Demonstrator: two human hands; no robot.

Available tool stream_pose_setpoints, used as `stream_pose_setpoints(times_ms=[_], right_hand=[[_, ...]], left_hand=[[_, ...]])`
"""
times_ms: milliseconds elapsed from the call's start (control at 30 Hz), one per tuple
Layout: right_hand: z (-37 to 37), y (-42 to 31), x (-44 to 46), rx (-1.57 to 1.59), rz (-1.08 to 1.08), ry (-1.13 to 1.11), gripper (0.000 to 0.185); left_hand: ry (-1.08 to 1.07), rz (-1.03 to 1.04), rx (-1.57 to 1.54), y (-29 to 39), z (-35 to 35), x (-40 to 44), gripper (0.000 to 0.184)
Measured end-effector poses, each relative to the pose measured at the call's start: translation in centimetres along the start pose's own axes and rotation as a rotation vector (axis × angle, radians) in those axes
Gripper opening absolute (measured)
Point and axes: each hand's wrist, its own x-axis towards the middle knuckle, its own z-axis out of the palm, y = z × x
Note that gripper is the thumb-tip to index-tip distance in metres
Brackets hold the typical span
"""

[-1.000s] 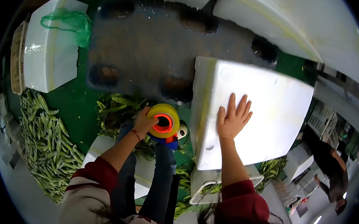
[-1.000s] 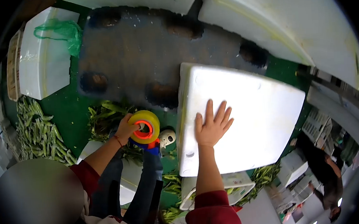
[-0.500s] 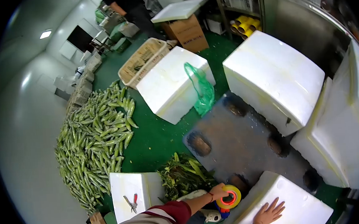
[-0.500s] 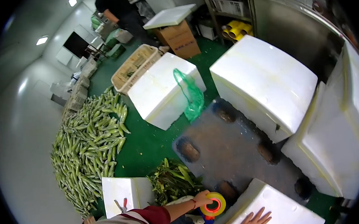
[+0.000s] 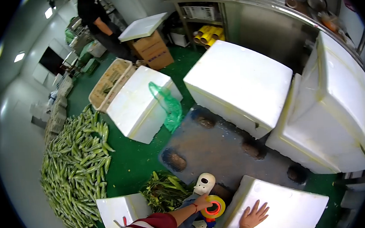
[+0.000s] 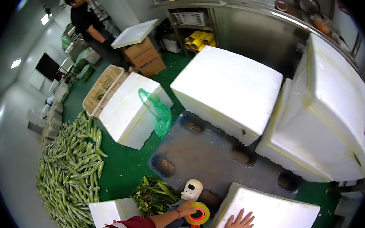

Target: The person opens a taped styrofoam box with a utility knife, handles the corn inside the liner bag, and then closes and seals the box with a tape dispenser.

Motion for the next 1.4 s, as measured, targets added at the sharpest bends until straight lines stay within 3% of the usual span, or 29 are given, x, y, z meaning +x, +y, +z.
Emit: stream_pose_setpoints(times_ms=[67, 200, 300, 533, 633, 667, 800, 933, 967, 1000, 1067, 1100, 1167, 1333, 1400], right_hand=[[0.9, 0.4, 0.0, 0.011, -0.062, 0.117, 0.053], [2.1, 1.1, 0.2, -0.018, -0.054, 0.111, 0.052], [2.1, 0.9, 0.3, -0.034, -0.049, 0.085, 0.052], [3.3, 1.4, 0.4, -0.084, -0.125, 0.189, 0.052], [3.0, 1.4, 0.3, 0.078, -0.146, 0.100, 0.055], [2.9, 1.3, 0.4, 0.082, -0.156, 0.084, 0.055], [2.2, 1.6, 3.8, 0.096, -0.491, 0.074, 0.047], [1.1, -1.1, 7.4, 0.058, -0.367, 0.101, 0.044], [1.5, -0.7, 7.4, 0.096, -0.370, 0.105, 0.045], [1.9, -0.3, 7.3, 0.096, -0.381, 0.128, 0.047], [1.5, -0.3, 7.3, 0.108, -0.377, 0.122, 0.047], [1.3, -0.3, 7.2, 0.112, -0.387, 0.133, 0.046], [0.9, -0.4, 7.1, 0.131, -0.406, 0.164, 0.045], [0.3, -0.1, 7.1, 0.093, -0.391, 0.007, 0.054], [0.5, 0.0, 7.2, 0.102, -0.398, 0.047, 0.053]], left_hand=[[0.032, 0.064, 0.073, -1.6, 1.0, 0.8, 0.067], [-0.156, -0.036, -0.039, 1.2, -0.3, 0.2, 0.068], [-0.219, -0.055, 0.064, 2.2, -1.2, 0.6, 0.064], [-0.097, -0.053, -0.024, 0.3, 0.3, 1.0, 0.053], [-0.146, 0.015, -0.078, 1.6, -0.8, 0.2, 0.049], [-0.121, -0.031, 0.044, 2.5, -1.1, 0.1, 0.051], [-0.067, 0.006, -0.080, 1.0, -0.2, 1.1, 0.047], [-0.174, -0.087, -0.109, 0.2, 0.0, 1.8, 0.052], [-0.156, 0.066, -0.032, -1.1, 0.4, 2.0, 0.056], [-0.101, 0.007, 0.011, 0.7, -0.3, 1.0, 0.054], [-0.233, 0.036, 0.046, 1.4, -1.5, 0.7, 0.048], [-0.230, -0.026, 0.100, 2.0, -1.9, 0.1, 0.057], [-0.054, 0.060, 0.012, -4.6, 1.9, 2.0, 0.057], [-0.113, -0.105, 0.137, -3.5, 0.4, 2.5, 0.053], [-0.118, -0.126, 0.116, -2.7, -0.3, 2.8, 0.052]])
